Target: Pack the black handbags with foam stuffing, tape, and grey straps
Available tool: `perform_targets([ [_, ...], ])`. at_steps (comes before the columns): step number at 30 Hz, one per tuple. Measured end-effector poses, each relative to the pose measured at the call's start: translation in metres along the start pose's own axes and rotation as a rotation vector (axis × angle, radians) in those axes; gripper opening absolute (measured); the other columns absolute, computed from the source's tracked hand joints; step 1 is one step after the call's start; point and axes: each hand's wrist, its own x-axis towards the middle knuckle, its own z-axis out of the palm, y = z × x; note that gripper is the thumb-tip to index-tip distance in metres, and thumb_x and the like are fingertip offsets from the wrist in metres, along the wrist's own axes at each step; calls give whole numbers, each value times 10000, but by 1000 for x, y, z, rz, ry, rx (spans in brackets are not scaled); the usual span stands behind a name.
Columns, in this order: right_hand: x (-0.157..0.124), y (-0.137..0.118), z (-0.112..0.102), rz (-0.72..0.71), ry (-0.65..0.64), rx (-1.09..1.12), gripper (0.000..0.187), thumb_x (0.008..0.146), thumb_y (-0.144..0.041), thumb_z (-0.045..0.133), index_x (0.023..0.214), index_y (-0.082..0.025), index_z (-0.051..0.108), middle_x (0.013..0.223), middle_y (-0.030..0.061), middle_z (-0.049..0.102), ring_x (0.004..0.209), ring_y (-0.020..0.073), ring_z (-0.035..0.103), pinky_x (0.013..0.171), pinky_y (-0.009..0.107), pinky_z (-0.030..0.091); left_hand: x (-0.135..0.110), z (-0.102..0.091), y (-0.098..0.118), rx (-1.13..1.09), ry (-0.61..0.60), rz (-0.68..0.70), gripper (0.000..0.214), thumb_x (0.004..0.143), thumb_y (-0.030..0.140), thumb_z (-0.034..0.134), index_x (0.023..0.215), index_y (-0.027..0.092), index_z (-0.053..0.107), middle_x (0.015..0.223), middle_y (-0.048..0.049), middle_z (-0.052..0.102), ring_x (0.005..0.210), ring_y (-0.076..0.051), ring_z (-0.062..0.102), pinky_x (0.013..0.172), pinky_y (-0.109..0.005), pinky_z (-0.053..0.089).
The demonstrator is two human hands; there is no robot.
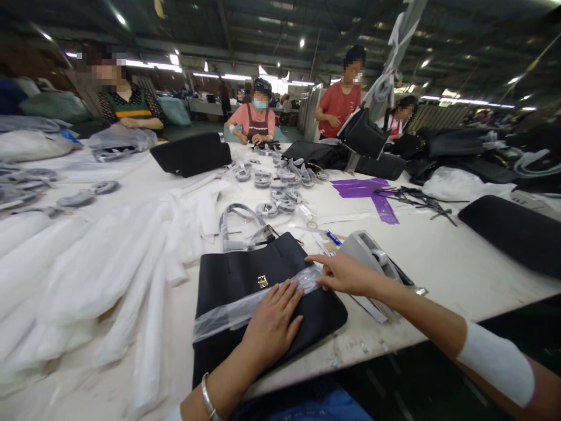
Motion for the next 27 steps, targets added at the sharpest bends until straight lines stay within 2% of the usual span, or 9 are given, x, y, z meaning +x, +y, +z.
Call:
perform_targets([
  [7, 12, 29, -8, 181, -29, -455, 806, 751, -600, 655, 1425, -208, 451, 1142, 194, 692, 1023, 376, 656, 793, 421, 486, 1, -2, 0, -10, -17, -5, 556, 984, 371, 418, 1496, 198, 291, 1554, -69, 333, 1433, -239, 305, 1169, -450, 310],
  [9, 6, 39, -14, 258, -32, -502, 684, 780, -556, 649, 1342, -179, 547, 1136, 206, 691, 1031, 391, 650, 807, 454, 492, 1, -2, 0, -14, -14, -8, 556, 980, 362, 429, 1494, 199, 296, 1552, -69, 337, 1433, -239, 303, 1168, -450, 309],
  [11, -3, 42, -11, 273, 73, -479, 474, 876, -427, 566, 1278, -176, 601, 1090, 188, 710, 1020, 368, 660, 830, 468, 497, 0, -2, 0, -18, -5, -18, 555, 978, 361, 435, 1493, 204, 300, 1548, -66, 347, 1432, -234, 306, 1169, -445, 304],
  [13, -11, 36, 5, 162, 243, -352, 453, 944, -366, 454, 1352, -186, 538, 1192, 172, 678, 1109, 330, 629, 919, 473, 482, -1, -2, 1, -23, -2, -23, 554, 983, 367, 425, 1497, 212, 291, 1552, -55, 342, 1436, -223, 297, 1174, -429, 293],
  [15, -19, 28, 32, -33, 348, -202, 569, 957, -413, 423, 1483, -206, 362, 1445, 138, 495, 1311, 285, 480, 1060, 456, 404, -2, -3, 1, -27, -4, -22, 553, 991, 381, 403, 1504, 214, 277, 1560, -48, 327, 1443, -215, 279, 1183, -418, 274],
  [17, -25, 25, 62, -115, 332, -145, 703, 919, -494, 475, 1528, -221, 254, 1572, 105, 293, 1425, 272, 306, 1135, 454, 323, -2, -4, 2, -26, -10, -22, 552, 997, 392, 385, 1507, 213, 272, 1568, -47, 309, 1449, -212, 263, 1190, -412, 253],
  [20, -25, 36, 86, -84, 272, -136, 661, 923, -515, 457, 1509, -246, 311, 1571, 100, 294, 1432, 278, 286, 1144, 489, 304, -3, -7, 4, -31, -28, -35, 548, 1000, 404, 372, 1507, 222, 273, 1579, -38, 284, 1457, -209, 241, 1199, -403, 226],
  [24, -2, 39, 62, -160, 440, -199, 545, 857, -478, 567, 1345, -235, 569, 1470, 135, 463, 1386, 360, 358, 1108, 592, 310, -3, -18, 7, -57, -54, -59, 549, 1004, 426, 351, 1506, 217, 275, 1583, -45, 272, 1460, -210, 232, 1199, -397, 211],
  [27, 40, 2, 25, -359, 490, -78, 347, 895, -373, 526, 1185, -264, 681, 1364, 83, 585, 1319, 306, 468, 1096, 513, 373, -3, -30, 8, -87, -52, -55, 540, 1010, 442, 323, 1498, 213, 291, 1572, -49, 301, 1452, -202, 254, 1196, -386, 213],
])
